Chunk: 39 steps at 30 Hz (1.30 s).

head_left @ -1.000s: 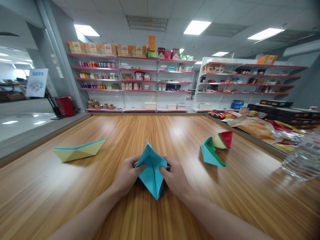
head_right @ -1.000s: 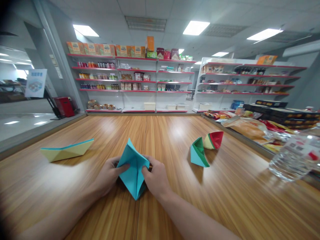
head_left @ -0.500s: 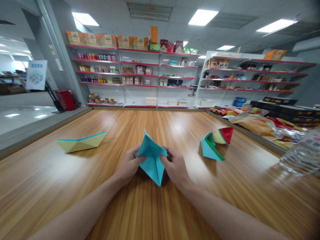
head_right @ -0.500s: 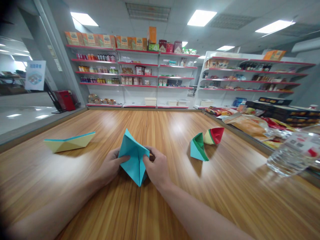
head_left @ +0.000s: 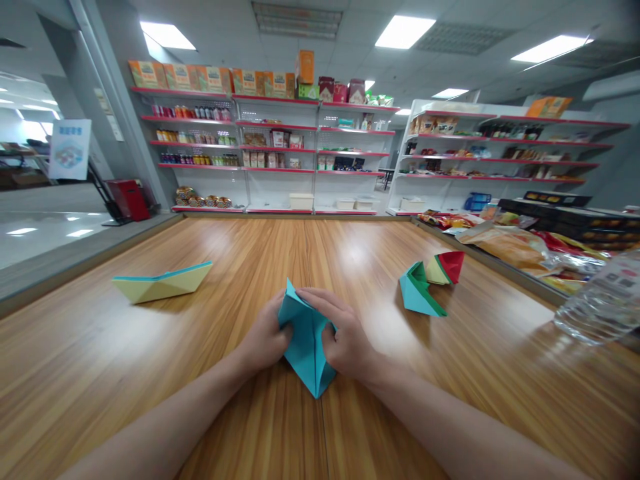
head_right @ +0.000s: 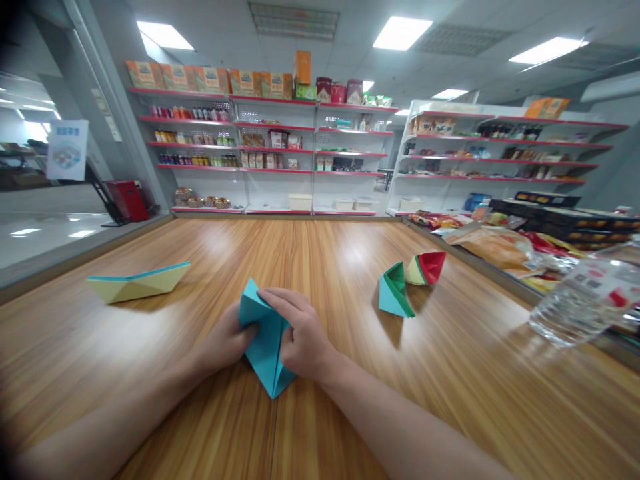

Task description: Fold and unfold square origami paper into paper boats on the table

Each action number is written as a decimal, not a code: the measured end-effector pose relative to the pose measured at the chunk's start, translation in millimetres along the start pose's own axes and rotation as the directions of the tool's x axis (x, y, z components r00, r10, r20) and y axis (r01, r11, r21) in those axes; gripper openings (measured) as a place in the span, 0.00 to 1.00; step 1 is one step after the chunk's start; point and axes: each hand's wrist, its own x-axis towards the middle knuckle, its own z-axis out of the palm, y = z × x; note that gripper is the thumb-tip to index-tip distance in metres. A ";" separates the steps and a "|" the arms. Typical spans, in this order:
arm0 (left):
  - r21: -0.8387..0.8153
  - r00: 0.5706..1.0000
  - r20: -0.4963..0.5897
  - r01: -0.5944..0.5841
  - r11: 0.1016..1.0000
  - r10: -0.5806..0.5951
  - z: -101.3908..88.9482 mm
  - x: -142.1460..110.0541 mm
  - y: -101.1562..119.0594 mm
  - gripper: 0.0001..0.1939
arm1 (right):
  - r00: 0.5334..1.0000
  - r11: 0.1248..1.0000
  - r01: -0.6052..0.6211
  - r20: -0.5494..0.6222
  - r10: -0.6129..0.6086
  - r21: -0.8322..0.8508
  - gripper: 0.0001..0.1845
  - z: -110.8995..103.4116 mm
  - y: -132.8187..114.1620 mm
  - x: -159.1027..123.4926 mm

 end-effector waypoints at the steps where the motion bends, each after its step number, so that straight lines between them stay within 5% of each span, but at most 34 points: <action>1: 0.011 1.000 0.013 -0.019 1.000 0.019 -0.1 -0.2 0.2 0.11 | 1.000 1.000 -0.001 -0.004 0.001 -0.003 0.37 -0.4 -0.2 0.4; 11: -0.035 0.998 0.048 -0.041 0.999 0.042 -2.8 -0.3 0.9 0.19 | 1.000 0.999 0.007 -0.009 -0.007 0.036 0.30 -1.6 -1.3 2.9; 17: 0.047 0.996 0.079 -0.045 0.998 0.041 -3.6 0.0 5.0 0.10 | 0.991 0.985 0.103 0.103 -0.089 -0.141 0.23 -8.2 -2.3 5.1; 23: 0.034 0.993 0.104 -0.056 0.998 0.052 -5.2 -0.9 6.1 0.08 | 0.976 0.914 0.189 0.168 -0.135 -0.360 0.06 -10.0 -18.2 8.4; 28: -0.007 0.990 0.133 -0.052 0.999 0.053 -4.1 -1.0 3.9 0.08 | 0.964 0.893 0.234 0.212 -0.161 -0.384 0.08 -7.7 -23.5 9.1; 31: -0.058 0.992 0.126 0.002 0.998 0.005 -4.6 -0.3 1.1 0.12 | 0.981 0.912 0.187 0.124 -0.151 -0.364 0.08 -8.4 -21.4 7.1; 36: -0.359 0.949 0.134 0.316 0.878 -0.287 -10.4 0.4 -6.2 0.14 | 0.978 0.991 -0.097 -0.194 0.078 -0.092 0.17 -8.2 -2.3 2.5; 39: -0.425 0.925 0.164 0.379 0.822 -0.342 -11.9 2.0 -8.1 0.23 | 0.978 0.991 -0.133 -0.162 0.135 0.019 0.27 -5.4 6.9 0.0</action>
